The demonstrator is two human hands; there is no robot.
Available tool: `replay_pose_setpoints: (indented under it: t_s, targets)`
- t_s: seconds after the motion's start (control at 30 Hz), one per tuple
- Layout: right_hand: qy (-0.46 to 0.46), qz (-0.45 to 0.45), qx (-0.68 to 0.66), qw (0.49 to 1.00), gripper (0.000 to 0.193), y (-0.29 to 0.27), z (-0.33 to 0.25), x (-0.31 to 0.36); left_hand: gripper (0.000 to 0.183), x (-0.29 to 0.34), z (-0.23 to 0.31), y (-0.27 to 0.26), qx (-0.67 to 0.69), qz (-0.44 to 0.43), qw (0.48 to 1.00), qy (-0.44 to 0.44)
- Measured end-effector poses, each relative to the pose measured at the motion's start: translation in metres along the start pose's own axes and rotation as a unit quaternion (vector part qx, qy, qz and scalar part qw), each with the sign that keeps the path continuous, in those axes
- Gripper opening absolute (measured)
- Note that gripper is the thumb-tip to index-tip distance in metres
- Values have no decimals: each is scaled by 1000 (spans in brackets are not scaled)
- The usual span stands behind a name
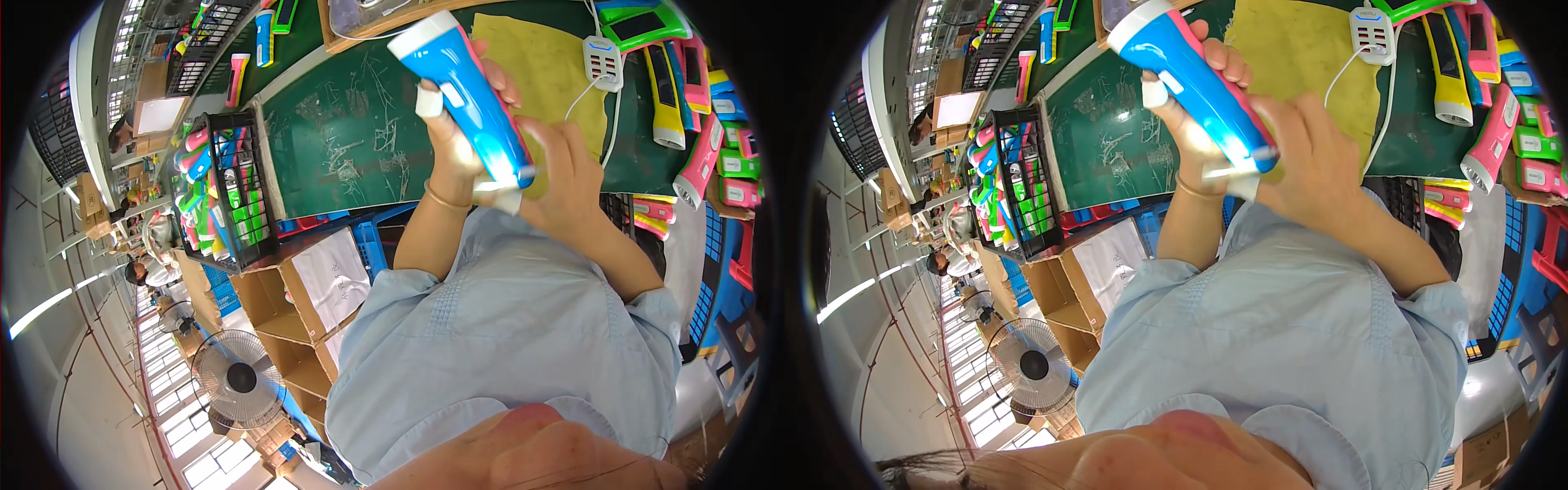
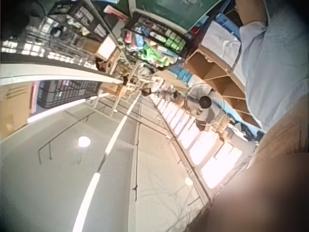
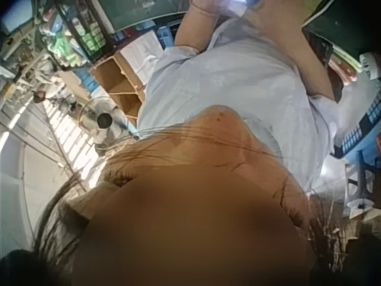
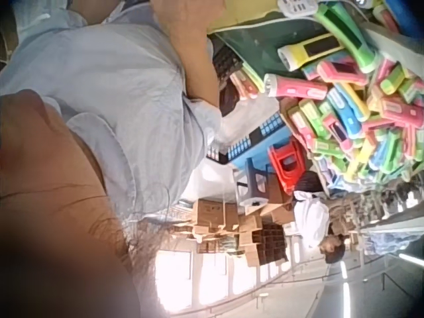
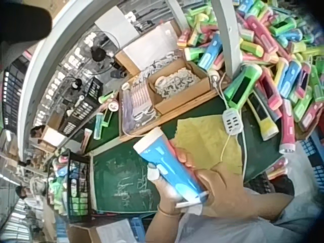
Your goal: The recorder is cleaning and testing hand-cranked solar flashlights at a factory station.
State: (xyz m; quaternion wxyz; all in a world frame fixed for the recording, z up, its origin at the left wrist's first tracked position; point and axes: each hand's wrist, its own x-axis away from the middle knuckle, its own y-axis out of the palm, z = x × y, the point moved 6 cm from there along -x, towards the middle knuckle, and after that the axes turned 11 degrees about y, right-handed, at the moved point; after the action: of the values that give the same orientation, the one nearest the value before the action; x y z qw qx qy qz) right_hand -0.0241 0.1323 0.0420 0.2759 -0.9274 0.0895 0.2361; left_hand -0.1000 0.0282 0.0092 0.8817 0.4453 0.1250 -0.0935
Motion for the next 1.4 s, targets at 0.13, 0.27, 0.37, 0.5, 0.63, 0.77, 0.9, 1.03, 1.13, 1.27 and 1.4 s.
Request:
replay_pose_setpoints:
  t_s: [0.13, 0.27, 0.37, 0.5, 0.63, 0.77, 0.9, 1.03, 1.13, 1.27, 1.4]
  targets:
    - [182, -93, -23, 979, 37, 21, 32, -5, 58, 4, -2, 0, -132, 23, 991, -30]
    - [192, -128, -265, 936, 28, 19, 39, -3, 58, 3, -2, -5, 90, 63, 991, -71]
    - [205, -171, -227, 936, 24, 14, 47, 0, 49, 4, -6, -5, 157, 49, 977, -135]
    - [298, -231, -213, 901, 23, 14, 64, 10, 45, 6, -3, -7, 33, 34, 991, -125]
    - [296, -221, -245, 896, 22, 8, 64, 11, 38, 12, -3, -8, -81, 60, 988, -117]
    - [282, -213, -236, 905, 21, 5, 57, 3, 39, 15, 2, -15, -256, 79, 955, -129]
    - [260, -211, -292, 896, 21, 0, 47, -13, 40, 16, 10, -10, -313, -3, 944, -104]
    - [207, -229, -295, 904, 22, -3, 38, -28, 58, 18, 16, -7, -366, -72, 920, -118]
    - [171, -253, -256, 917, 22, 7, 34, -34, 66, 19, 16, -12, -406, -56, 901, -145]
    - [164, -237, -176, 941, 21, 20, 34, -37, 63, 20, 13, -10, -462, -80, 877, -107]
    - [177, -237, -136, 945, 19, 18, 35, -37, 63, 21, 12, -13, -499, -66, 858, -105]
